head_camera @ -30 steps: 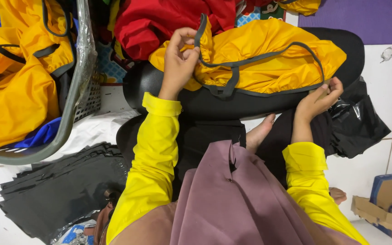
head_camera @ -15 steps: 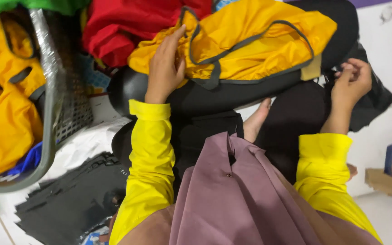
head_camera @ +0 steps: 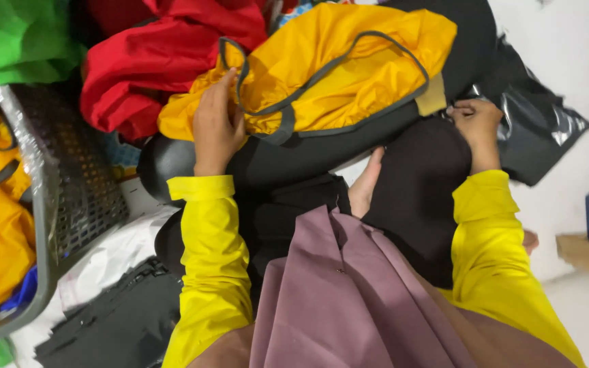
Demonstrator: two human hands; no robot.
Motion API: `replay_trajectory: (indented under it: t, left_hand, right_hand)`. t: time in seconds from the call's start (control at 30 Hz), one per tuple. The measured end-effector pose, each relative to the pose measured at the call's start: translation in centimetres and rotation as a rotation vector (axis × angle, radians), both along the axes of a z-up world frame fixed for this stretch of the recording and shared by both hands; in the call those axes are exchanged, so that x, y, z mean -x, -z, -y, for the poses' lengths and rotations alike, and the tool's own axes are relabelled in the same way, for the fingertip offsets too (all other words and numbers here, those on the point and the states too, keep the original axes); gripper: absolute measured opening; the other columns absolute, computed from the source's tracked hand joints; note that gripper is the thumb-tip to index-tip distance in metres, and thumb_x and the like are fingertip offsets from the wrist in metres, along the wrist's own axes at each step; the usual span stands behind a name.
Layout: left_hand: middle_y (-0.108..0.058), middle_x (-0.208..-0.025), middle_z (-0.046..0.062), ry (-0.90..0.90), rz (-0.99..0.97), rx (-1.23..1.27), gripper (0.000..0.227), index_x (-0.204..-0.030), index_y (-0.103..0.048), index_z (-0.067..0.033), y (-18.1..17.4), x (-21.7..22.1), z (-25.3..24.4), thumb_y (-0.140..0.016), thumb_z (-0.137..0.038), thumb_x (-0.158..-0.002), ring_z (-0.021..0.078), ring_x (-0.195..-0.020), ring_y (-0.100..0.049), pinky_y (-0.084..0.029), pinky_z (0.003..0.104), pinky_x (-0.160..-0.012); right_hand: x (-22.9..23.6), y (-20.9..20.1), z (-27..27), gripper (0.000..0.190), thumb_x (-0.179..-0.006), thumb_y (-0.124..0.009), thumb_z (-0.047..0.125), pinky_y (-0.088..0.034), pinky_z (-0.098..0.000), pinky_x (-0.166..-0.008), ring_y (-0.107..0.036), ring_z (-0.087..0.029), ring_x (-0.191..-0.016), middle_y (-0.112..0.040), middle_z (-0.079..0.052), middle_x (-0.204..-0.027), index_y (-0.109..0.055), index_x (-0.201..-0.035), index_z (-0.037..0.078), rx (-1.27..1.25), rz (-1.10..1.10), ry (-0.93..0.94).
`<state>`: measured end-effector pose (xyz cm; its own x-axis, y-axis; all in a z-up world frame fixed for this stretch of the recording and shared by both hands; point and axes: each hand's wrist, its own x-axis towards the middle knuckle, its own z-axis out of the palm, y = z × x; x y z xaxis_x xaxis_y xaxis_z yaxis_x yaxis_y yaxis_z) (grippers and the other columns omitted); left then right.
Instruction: The person trims excess material from a yellow fabric cover using scissors, folds the cover into a square, and places it into a clear plastic bag followed by a black mailing envelope.
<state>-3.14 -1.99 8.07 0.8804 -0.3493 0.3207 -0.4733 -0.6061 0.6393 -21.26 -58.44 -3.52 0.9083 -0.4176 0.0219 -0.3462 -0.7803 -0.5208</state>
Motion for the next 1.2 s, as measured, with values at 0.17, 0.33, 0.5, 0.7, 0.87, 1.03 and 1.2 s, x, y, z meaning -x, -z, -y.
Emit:
replay_trajectory:
  t: [0.17, 0.33, 0.5, 0.7, 0.87, 1.03, 1.2]
  left_hand:
    - [-0.063, -0.138, 0.016, -0.078, 0.041, 0.091, 0.070, -0.142, -0.050, -0.0034, 0.0, -0.2, 0.3, -0.055, 0.015, -0.075, 0.0376, -0.121, -0.065, -0.053, 0.042, -0.101]
    - [-0.063, -0.135, 0.014, -0.069, 0.114, 0.222, 0.049, -0.131, -0.061, -0.0026, -2.7, 0.3, 0.8, -0.071, 0.003, -0.083, 0.0324, -0.118, -0.065, -0.052, 0.040, -0.104]
    - [-0.058, -0.141, 0.009, 0.002, 0.157, 0.118, 0.048, -0.130, -0.068, -0.0079, -1.6, 1.0, 1.7, -0.085, -0.023, -0.088, 0.0325, -0.134, -0.052, -0.045, 0.045, -0.114]
    - [-0.051, -0.149, 0.009, 0.049, 0.107, 0.008, 0.049, -0.129, -0.070, -0.0113, -0.1, 0.7, 1.2, -0.086, -0.034, -0.089, 0.0320, -0.142, -0.043, -0.040, 0.047, -0.118]
    - [-0.069, -0.126, 0.009, -0.005, 0.131, 0.074, 0.032, -0.113, -0.074, -0.0027, -0.7, 0.4, 0.2, -0.082, -0.021, -0.088, 0.0280, -0.111, -0.063, -0.048, 0.039, -0.099]
    - [-0.073, -0.125, 0.007, 0.013, 0.111, 0.095, 0.034, -0.116, -0.075, -0.0015, -0.2, 0.5, -0.1, -0.072, -0.003, -0.083, 0.0255, -0.104, -0.065, -0.046, 0.037, -0.099]
    - [-0.072, -0.121, 0.010, 0.042, 0.022, 0.085, 0.045, -0.126, -0.073, -0.0118, 1.3, 0.0, -1.1, -0.065, -0.005, -0.082, 0.0303, -0.113, -0.067, -0.048, 0.043, -0.095]
  right_hand:
    - [-4.8, 3.3, 1.9, 0.038, -0.083, -0.081, 0.013, -0.058, -0.0511, -0.070, -0.069, -0.052, -0.077, -0.070, -0.037, -0.092, -0.071, -0.097, -0.020, 0.411, -0.561, -0.020]
    - [-4.6, 0.6, 0.2, 0.047, -0.075, -0.086, 0.006, -0.054, -0.0437, -0.068, -0.067, -0.037, -0.068, -0.069, -0.015, -0.079, -0.061, -0.113, -0.009, 0.262, -0.376, 0.031]
    - [-3.6, -4.9, -2.8, 0.038, -0.076, -0.086, 0.018, -0.053, -0.0398, -0.061, -0.064, -0.032, -0.065, -0.068, -0.013, -0.083, -0.073, -0.107, 0.001, 0.529, -0.192, -0.095]
    - [-1.9, -13.0, -3.0, 0.056, -0.076, -0.087, 0.037, -0.056, -0.0440, -0.073, -0.075, -0.031, -0.089, -0.080, -0.012, -0.103, -0.077, -0.128, 0.019, 0.668, -0.811, 0.130]
    - [-0.1, -18.5, -6.4, 0.043, -0.084, -0.081, 0.027, -0.052, -0.0363, -0.066, -0.069, -0.026, -0.066, -0.072, -0.004, -0.075, -0.076, -0.120, 0.004, 0.518, -0.557, 0.028]
    - [-6.4, -22.2, -20.4, 0.041, -0.088, -0.086, -0.003, -0.028, -0.0253, -0.051, -0.034, -0.010, -0.056, -0.048, -0.001, -0.068, -0.064, -0.123, -0.001, -0.044, 0.004, -0.186]
    - [-10.0, -19.8, -28.1, 0.043, -0.075, -0.088, 0.005, -0.030, -0.0203, -0.046, -0.036, -0.010, -0.044, -0.061, -0.004, -0.062, -0.069, -0.114, 0.007, -0.197, 0.110, -0.476]
